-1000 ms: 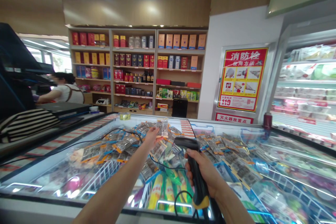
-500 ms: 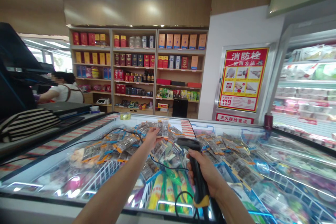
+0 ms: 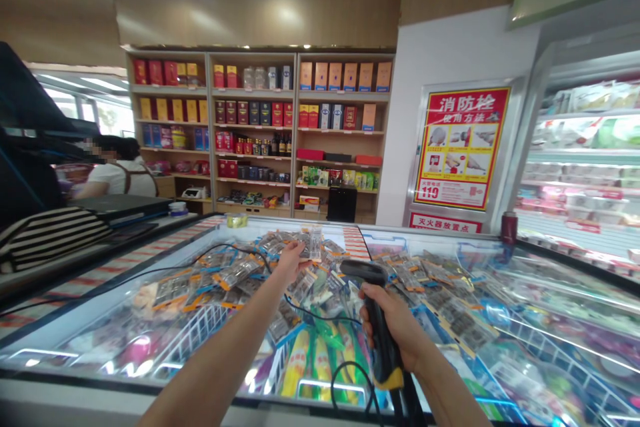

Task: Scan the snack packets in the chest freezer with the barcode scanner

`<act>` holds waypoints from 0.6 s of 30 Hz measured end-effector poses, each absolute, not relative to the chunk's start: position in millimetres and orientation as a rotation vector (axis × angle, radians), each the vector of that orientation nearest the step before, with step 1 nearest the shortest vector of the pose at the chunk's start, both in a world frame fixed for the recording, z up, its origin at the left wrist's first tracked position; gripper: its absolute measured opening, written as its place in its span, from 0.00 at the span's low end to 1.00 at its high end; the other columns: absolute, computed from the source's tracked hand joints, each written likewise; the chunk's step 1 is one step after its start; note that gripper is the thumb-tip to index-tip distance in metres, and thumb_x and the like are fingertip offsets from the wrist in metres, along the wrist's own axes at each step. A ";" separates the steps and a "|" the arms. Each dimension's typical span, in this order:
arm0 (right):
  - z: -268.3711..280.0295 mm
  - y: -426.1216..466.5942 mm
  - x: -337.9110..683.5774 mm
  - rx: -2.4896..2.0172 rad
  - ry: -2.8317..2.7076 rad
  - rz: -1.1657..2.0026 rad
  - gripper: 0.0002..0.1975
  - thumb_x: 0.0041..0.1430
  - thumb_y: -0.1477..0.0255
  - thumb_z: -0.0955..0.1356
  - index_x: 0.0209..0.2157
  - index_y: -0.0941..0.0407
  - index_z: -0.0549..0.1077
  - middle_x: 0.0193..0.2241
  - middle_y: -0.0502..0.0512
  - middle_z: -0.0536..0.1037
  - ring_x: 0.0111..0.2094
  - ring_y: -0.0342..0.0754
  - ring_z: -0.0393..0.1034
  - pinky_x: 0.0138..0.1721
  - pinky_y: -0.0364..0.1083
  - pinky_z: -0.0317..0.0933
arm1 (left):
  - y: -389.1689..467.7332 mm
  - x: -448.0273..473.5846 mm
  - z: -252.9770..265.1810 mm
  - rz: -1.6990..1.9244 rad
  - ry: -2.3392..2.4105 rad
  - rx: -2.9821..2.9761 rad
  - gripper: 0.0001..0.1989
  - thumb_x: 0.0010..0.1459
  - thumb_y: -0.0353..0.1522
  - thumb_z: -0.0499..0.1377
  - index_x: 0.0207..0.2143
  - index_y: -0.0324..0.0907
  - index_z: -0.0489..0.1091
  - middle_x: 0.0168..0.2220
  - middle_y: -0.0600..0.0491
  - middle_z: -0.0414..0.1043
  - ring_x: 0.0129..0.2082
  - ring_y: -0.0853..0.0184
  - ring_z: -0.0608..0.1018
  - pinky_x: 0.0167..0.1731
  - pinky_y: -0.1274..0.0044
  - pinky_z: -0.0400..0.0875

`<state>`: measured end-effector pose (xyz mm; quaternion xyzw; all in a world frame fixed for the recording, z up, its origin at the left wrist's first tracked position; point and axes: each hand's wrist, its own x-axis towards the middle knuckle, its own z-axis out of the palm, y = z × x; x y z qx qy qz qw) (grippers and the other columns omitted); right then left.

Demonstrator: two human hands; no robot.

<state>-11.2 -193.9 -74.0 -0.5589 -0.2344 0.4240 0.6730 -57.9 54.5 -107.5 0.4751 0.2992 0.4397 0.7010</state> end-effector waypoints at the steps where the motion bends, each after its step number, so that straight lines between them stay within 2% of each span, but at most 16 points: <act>1: -73.9 -195.8 -7.0 -1.262 -0.523 0.938 0.09 0.50 0.65 0.64 0.27 0.58 0.65 0.13 0.45 0.65 0.11 0.37 0.58 0.09 0.38 0.56 | 51.9 -56.2 -107.3 0.975 0.675 1.055 0.07 0.49 0.32 0.56 0.26 0.41 0.58 0.24 0.58 0.58 0.18 0.78 0.65 0.22 0.77 0.70; 8: -81.1 -225.5 47.6 -1.304 -0.390 0.744 0.10 0.50 0.66 0.64 0.23 0.58 0.63 0.13 0.46 0.65 0.11 0.38 0.58 0.10 0.38 0.56 | 17.4 -19.5 -114.0 0.823 0.676 1.075 0.03 0.51 0.28 0.52 0.31 0.41 0.58 0.27 0.55 0.65 0.19 0.76 0.70 0.23 0.78 0.69; 18: -92.0 -289.7 125.0 -1.214 -0.197 0.597 0.06 0.50 0.70 0.65 0.24 0.57 0.63 0.13 0.47 0.65 0.12 0.39 0.59 0.11 0.38 0.56 | -62.9 92.4 -119.0 0.605 0.627 1.167 0.13 0.49 0.24 0.51 0.39 0.42 0.58 0.35 0.52 0.67 0.25 0.74 0.71 0.26 0.78 0.69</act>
